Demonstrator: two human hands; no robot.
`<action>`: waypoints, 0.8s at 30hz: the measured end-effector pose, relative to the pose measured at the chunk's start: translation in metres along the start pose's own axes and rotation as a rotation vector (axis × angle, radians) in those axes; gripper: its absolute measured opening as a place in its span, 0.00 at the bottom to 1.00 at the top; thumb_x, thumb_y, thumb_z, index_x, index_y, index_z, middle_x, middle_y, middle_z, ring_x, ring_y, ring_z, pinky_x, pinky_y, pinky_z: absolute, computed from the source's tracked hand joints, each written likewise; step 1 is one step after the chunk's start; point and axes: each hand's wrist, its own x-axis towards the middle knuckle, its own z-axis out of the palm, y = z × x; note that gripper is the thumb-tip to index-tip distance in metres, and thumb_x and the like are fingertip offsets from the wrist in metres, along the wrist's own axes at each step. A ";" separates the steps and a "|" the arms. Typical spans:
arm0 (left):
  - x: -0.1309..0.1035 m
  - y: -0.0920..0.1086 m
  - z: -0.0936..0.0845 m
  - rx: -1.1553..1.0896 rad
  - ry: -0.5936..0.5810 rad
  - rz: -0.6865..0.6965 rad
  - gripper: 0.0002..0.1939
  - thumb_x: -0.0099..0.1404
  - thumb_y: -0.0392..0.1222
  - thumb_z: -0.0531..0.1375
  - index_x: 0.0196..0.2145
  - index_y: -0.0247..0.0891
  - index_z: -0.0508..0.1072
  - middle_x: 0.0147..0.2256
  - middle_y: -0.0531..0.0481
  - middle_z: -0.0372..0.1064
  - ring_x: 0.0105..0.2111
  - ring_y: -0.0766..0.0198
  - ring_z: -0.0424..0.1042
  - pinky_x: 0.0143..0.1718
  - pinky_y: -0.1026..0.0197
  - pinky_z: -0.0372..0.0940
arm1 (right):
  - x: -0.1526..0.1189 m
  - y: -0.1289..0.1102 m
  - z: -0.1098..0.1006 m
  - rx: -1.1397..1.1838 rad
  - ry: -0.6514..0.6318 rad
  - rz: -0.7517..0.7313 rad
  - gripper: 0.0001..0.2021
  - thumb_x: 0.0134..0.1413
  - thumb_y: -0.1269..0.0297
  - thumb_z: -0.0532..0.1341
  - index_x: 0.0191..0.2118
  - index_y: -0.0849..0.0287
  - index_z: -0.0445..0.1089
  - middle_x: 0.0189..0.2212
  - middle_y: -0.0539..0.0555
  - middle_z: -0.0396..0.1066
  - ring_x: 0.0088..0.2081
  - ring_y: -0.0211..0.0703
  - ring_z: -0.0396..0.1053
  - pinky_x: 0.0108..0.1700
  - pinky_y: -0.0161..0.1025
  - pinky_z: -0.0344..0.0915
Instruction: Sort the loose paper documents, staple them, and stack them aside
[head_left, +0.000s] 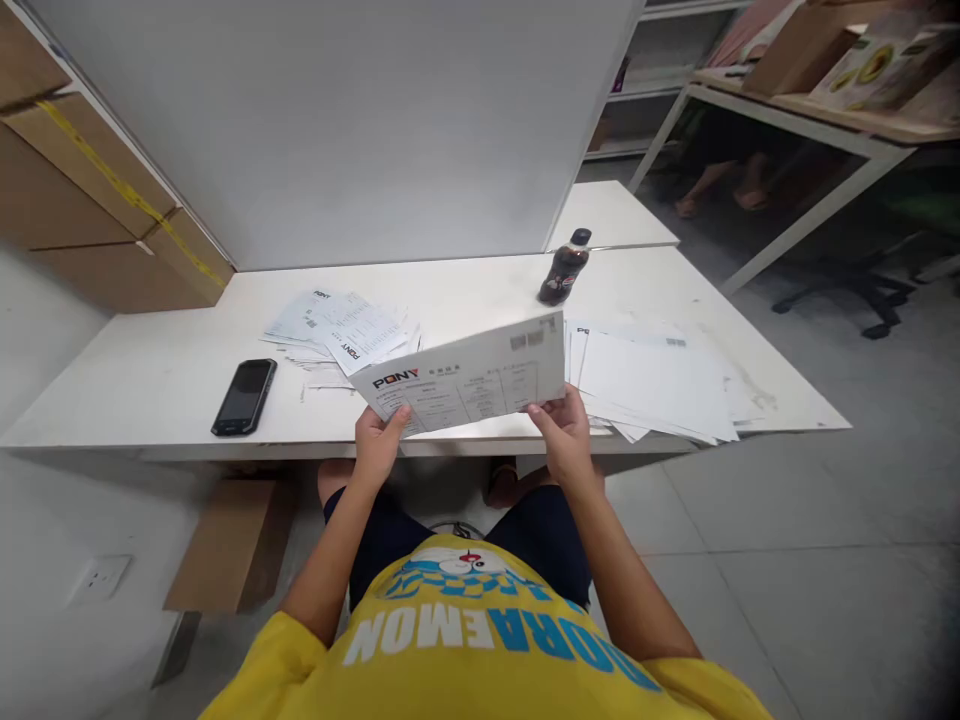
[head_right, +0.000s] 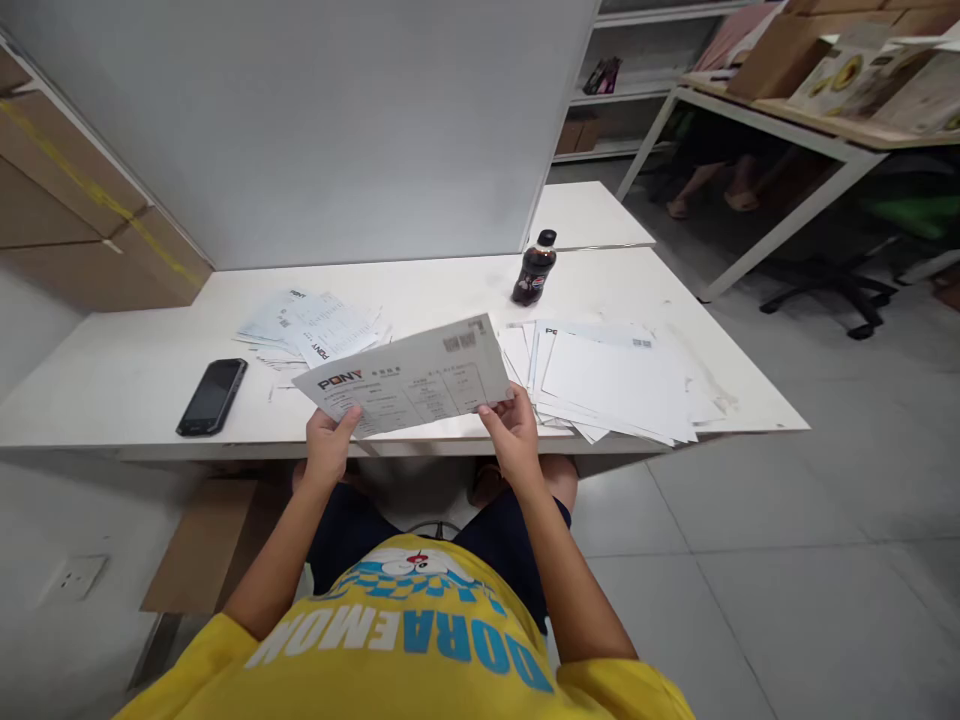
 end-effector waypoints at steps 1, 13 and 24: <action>0.004 -0.003 -0.002 0.037 -0.004 0.012 0.22 0.53 0.54 0.68 0.39 0.34 0.77 0.38 0.43 0.79 0.43 0.52 0.76 0.50 0.49 0.69 | 0.002 0.004 -0.006 -0.053 0.008 -0.041 0.24 0.49 0.57 0.67 0.52 0.51 0.64 0.45 0.54 0.72 0.45 0.46 0.70 0.50 0.47 0.67; 0.006 -0.049 0.014 0.111 -0.114 0.078 0.22 0.61 0.53 0.63 0.47 0.38 0.67 0.46 0.42 0.74 0.47 0.56 0.74 0.51 0.53 0.68 | 0.000 0.046 -0.019 -0.374 -0.128 -0.066 0.13 0.59 0.53 0.57 0.46 0.53 0.63 0.42 0.55 0.71 0.47 0.48 0.70 0.50 0.48 0.67; -0.074 -0.041 -0.020 -0.050 -0.244 -0.248 0.29 0.62 0.58 0.61 0.54 0.38 0.63 0.38 0.45 0.76 0.36 0.58 0.77 0.37 0.58 0.70 | -0.068 0.021 -0.057 -0.338 -0.209 0.309 0.18 0.58 0.50 0.58 0.49 0.54 0.65 0.41 0.57 0.76 0.41 0.50 0.74 0.44 0.49 0.72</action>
